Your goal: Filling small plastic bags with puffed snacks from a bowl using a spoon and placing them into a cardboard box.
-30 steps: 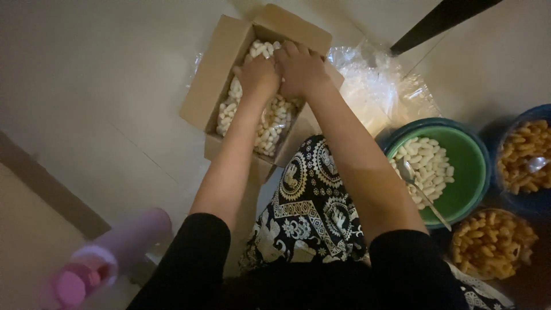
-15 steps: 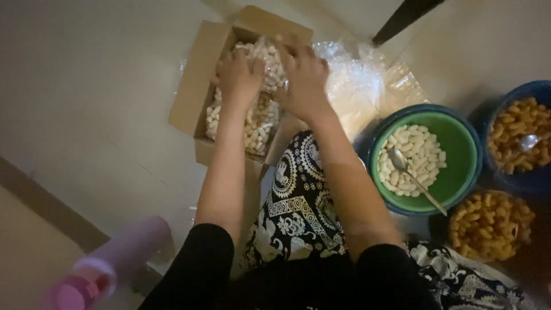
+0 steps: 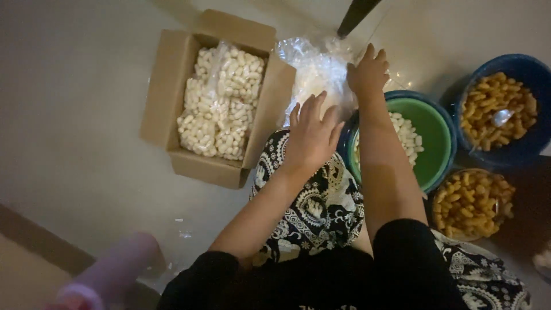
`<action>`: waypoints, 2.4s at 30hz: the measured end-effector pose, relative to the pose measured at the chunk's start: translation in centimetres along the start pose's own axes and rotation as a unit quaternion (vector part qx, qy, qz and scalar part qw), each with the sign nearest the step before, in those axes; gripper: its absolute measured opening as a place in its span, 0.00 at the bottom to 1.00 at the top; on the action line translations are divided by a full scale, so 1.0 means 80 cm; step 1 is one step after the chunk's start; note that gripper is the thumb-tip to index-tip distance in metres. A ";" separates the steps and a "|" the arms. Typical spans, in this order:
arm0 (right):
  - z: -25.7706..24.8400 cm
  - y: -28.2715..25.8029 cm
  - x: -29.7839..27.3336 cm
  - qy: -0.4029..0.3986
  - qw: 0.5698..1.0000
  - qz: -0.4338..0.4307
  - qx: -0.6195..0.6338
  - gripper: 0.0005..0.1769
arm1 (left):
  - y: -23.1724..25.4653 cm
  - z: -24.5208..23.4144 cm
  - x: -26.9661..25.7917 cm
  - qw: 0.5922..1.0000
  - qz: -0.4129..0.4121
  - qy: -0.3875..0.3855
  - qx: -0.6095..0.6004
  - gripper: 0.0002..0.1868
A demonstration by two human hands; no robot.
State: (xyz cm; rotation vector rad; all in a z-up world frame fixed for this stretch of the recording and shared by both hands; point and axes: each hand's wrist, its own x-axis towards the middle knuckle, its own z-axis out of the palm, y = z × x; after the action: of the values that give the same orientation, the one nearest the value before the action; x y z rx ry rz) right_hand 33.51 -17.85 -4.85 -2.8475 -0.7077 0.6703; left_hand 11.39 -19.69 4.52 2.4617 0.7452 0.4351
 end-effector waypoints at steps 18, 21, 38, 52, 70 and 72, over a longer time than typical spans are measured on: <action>-0.081 0.112 0.063 0.107 0.936 -0.270 -0.201 0.12 | -0.005 0.020 0.031 0.997 -0.054 -0.058 0.008 0.15; -0.154 0.104 -0.025 0.213 0.895 -0.389 -0.034 0.03 | -0.006 0.027 0.029 0.998 -0.051 -0.032 -0.004 0.16; -0.203 0.251 -0.370 0.257 0.812 -0.218 0.476 0.11 | 0.076 0.019 -0.031 0.720 -0.108 -0.112 -0.676 0.20; -0.143 0.328 -0.417 0.367 0.857 -0.161 0.325 0.10 | 0.150 0.000 -0.082 0.724 -0.068 -0.162 -0.667 0.11; -0.139 0.236 -0.454 0.294 0.855 -0.240 0.354 0.27 | 0.224 0.030 -0.138 0.975 0.112 0.019 -0.191 0.18; -0.131 0.253 -0.453 0.269 0.878 -0.226 0.325 0.13 | 0.228 0.016 -0.140 0.947 0.111 -0.041 -0.299 0.21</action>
State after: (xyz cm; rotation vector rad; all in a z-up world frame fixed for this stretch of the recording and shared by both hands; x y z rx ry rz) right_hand 17.93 -53.05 13.99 -1.9893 -0.8040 0.0070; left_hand 10.65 -39.74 12.18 1.9717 0.2427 0.5451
